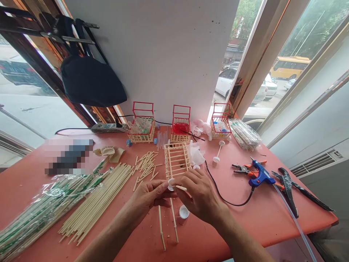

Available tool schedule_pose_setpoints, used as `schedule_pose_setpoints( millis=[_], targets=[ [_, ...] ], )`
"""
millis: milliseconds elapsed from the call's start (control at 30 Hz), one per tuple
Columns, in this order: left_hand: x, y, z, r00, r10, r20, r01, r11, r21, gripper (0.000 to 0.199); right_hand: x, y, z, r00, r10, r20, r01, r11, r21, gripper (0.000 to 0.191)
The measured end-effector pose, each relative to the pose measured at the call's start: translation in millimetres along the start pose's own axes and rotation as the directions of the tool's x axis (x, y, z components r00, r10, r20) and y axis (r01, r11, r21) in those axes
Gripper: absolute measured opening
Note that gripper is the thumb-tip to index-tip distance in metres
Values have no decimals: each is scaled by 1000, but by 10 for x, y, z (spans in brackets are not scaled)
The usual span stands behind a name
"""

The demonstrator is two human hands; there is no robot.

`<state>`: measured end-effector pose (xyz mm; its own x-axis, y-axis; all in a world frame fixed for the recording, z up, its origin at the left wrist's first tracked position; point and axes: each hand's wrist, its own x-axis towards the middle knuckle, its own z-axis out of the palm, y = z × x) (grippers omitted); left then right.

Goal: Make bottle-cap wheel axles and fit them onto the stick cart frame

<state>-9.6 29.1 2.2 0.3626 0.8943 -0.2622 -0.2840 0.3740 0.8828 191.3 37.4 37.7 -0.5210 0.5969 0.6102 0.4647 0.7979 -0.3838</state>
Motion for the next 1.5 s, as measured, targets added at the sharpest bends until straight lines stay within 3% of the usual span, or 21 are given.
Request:
schedule_pose_setpoints(
  millis=[100, 200, 300, 400, 500, 633, 1000, 1300, 1500],
  targets=[
    [-6, 14, -22, 1000, 30, -6, -29, 992, 123, 60, 9, 29, -134, 997, 65, -41, -63, 996, 56, 13],
    [-47, 19, -16, 984, 179, -11, -161, 911, 381, 45, -3, 119, -345, 966, 255, -36, -255, 967, 1, 9],
    [-93, -34, 33, 949, 306, 70, -280, 725, 629, 26, -52, 234, -515, 896, 443, 16, -437, 888, -143, 10],
    [-119, -125, 98, 904, 372, 210, -387, 505, 771, 11, -113, 330, -547, 832, 547, 92, -514, 823, -242, 12],
    [-133, -194, 154, 875, 360, 323, -442, 323, 837, 23, -158, 406, -476, 789, 591, 167, -537, 796, -281, 13],
    [-160, -216, 211, 907, 255, 335, -387, 189, 903, 31, -193, 480, -385, 768, 607, 204, -548, 788, -281, 15],
    [-176, -309, 315, 933, 165, 320, -338, 93, 937, 20, -191, 506, -352, 711, 653, 261, -584, 755, -298, 13],
    [-187, -296, 373, 955, 146, 259, -266, 29, 964, 4, -216, 507, -403, 719, 631, 292, -552, 773, -313, 13],
    [-162, -328, 385, 949, 144, 282, -288, 20, 957, 5, -229, 516, -416, 709, 637, 304, -537, 766, -352, 9]
  ],
)
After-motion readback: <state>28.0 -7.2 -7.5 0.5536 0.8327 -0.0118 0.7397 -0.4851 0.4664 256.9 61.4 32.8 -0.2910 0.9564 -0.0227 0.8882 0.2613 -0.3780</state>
